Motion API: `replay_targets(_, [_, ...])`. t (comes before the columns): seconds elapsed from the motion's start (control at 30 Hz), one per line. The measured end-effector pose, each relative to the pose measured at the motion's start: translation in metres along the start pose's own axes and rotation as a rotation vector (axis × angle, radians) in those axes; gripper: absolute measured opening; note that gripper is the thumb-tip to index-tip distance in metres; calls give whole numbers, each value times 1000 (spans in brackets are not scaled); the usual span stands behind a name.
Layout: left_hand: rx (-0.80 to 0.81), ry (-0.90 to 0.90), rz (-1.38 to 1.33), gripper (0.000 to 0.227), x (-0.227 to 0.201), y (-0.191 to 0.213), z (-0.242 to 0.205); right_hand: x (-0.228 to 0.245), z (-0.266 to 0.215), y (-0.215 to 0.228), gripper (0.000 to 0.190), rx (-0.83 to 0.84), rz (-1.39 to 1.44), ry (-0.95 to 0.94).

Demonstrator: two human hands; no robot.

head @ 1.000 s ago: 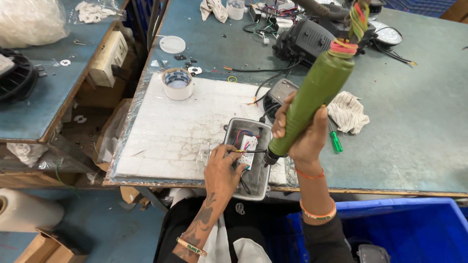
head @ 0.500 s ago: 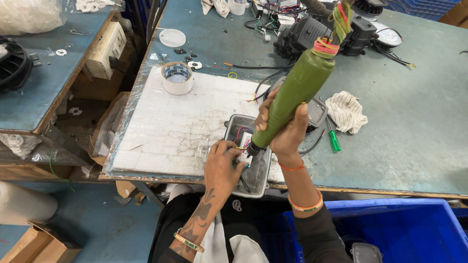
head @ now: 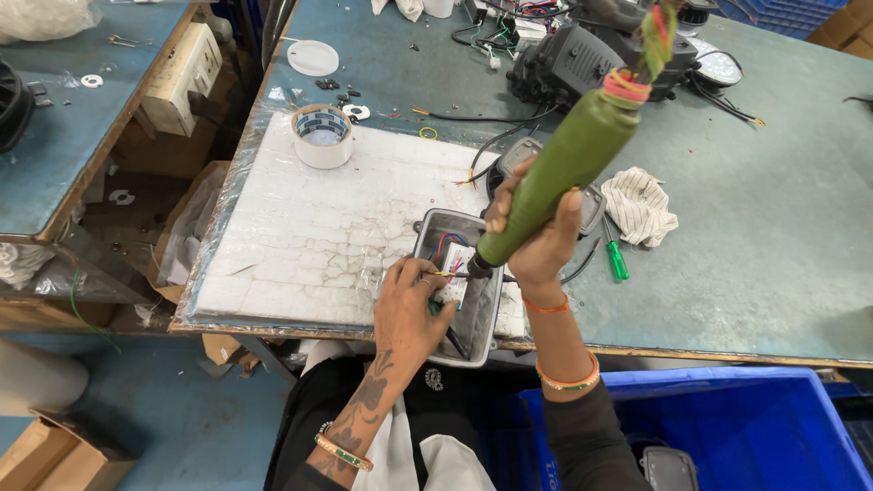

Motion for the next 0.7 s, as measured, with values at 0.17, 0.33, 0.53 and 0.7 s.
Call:
replay_targets(0.17, [22,-14,-93,27,8,4,0,10,6,5,71,-9,6,30])
replay_targets(0.33, [-118,-190,-94,27,4,11,-2,12,8,5,72,-8,-2,19])
replay_targets(0.53, [14,-246,-90,30,0,14,-1,18,9,8,74,7,5,22])
replay_targets(0.7, [122,-184,38,28,1,10,4,19,4,0,73,21,51,10])
Point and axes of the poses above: each hand's wrist, its own z-axis towards the middle knuckle, its own y-axis out of the back of the hand, x = y × z, the point moved 1 cm from there along z, towards the middle knuckle, and after that the axes turned 12 degrees about y, right-handed, at the moved point
